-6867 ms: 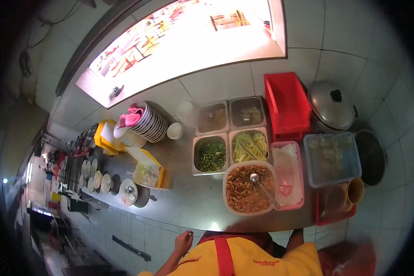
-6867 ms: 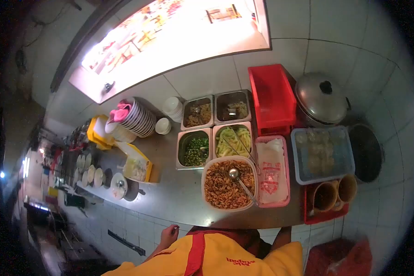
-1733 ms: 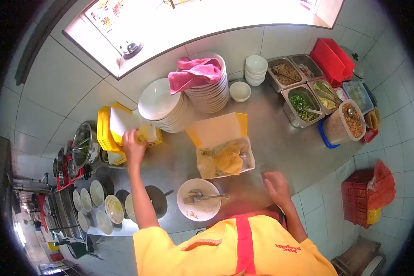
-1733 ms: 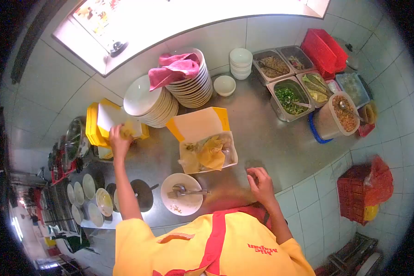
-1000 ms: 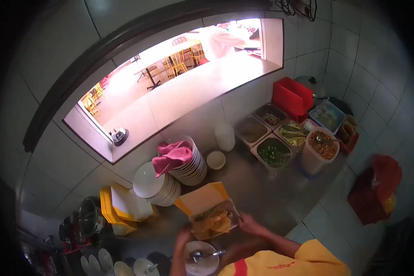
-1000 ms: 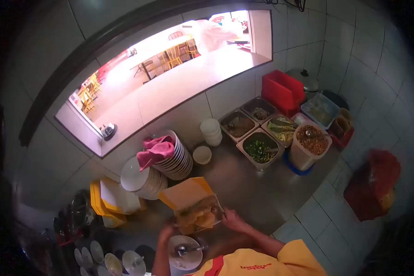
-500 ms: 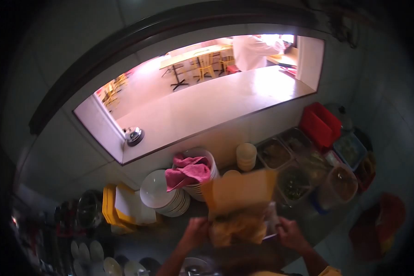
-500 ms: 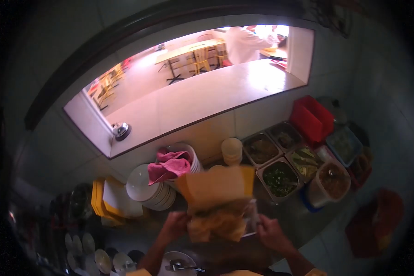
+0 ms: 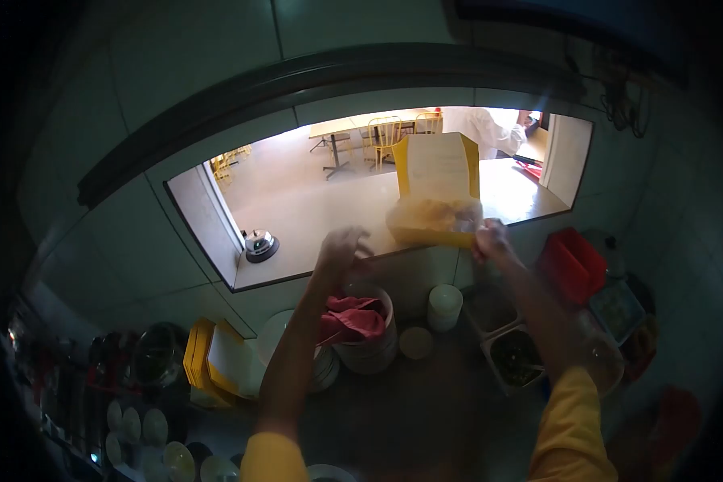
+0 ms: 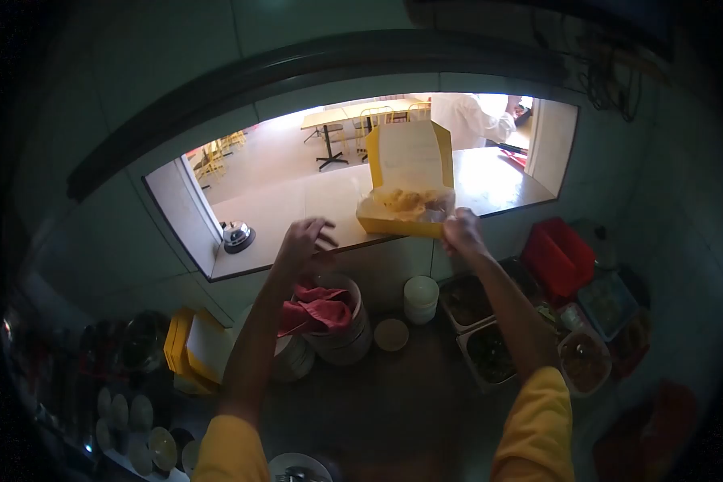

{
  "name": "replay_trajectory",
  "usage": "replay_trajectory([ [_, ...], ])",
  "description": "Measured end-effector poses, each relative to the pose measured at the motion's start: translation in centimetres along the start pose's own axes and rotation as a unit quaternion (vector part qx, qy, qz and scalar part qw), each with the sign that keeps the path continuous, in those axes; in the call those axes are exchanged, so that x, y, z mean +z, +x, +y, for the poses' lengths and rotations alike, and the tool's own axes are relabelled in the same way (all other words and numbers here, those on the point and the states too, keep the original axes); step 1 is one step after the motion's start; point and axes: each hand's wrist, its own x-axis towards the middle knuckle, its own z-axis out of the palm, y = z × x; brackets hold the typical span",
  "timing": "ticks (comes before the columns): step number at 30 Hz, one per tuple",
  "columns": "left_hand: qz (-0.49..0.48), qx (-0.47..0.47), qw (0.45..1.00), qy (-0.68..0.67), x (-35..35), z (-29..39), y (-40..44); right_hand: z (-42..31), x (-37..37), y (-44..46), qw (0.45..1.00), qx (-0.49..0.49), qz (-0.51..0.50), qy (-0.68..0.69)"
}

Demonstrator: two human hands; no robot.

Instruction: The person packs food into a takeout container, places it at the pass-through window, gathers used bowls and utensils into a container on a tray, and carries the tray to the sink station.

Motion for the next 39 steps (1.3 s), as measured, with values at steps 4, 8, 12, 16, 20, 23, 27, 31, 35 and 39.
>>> replay_trajectory([
  [4, -0.058, 0.049, 0.993, 0.085, -2.6, -1.5, -7.9, -0.3, 5.3, -0.4, 0.98, 0.015, 0.094, 0.173],
  [8, -0.121, 0.015, 0.986, -0.115, -3.2, -5.9, -13.6, -4.6, 11.5, -10.6, 0.848, -0.463, 0.114, -0.23],
  [12, -0.053, -0.129, 0.799, -0.585, 2.5, -4.9, -18.8, -6.2, 19.5, -23.6, 0.912, -0.408, -0.045, 0.014],
  [16, -0.086, 0.043, 0.84, -0.534, -0.4, -3.7, -22.2, -5.5, 16.6, -32.4, 0.845, -0.487, -0.217, -0.041],
  [20, 0.18, 0.285, 0.917, -0.213, -1.3, -3.5, -28.4, 3.4, 17.1, -38.2, 0.838, -0.001, -0.492, 0.237],
  [23, 0.167, 0.329, 0.924, 0.1, 3.3, -8.7, -33.1, -2.2, 15.9, -39.4, 0.691, 0.401, -0.401, 0.447],
  [27, 0.171, 0.25, 0.913, 0.275, 4.6, -13.6, -40.0, -5.5, 14.8, -40.3, 0.758, 0.171, -0.285, 0.561],
  [31, 0.199, 0.147, 0.906, 0.344, -0.4, -16.7, -49.4, -3.5, 13.2, -39.6, 0.927, -0.036, -0.204, 0.313],
  [35, 0.365, 0.012, 0.868, 0.337, -4.6, -18.8, -56.8, 5.0, 15.0, -42.1, 0.945, 0.01, -0.323, -0.046],
  [39, 0.394, -0.207, 0.869, 0.214, -5.5, -20.6, -59.8, 4.4, 17.9, -47.5, 0.879, -0.015, -0.436, -0.191],
])
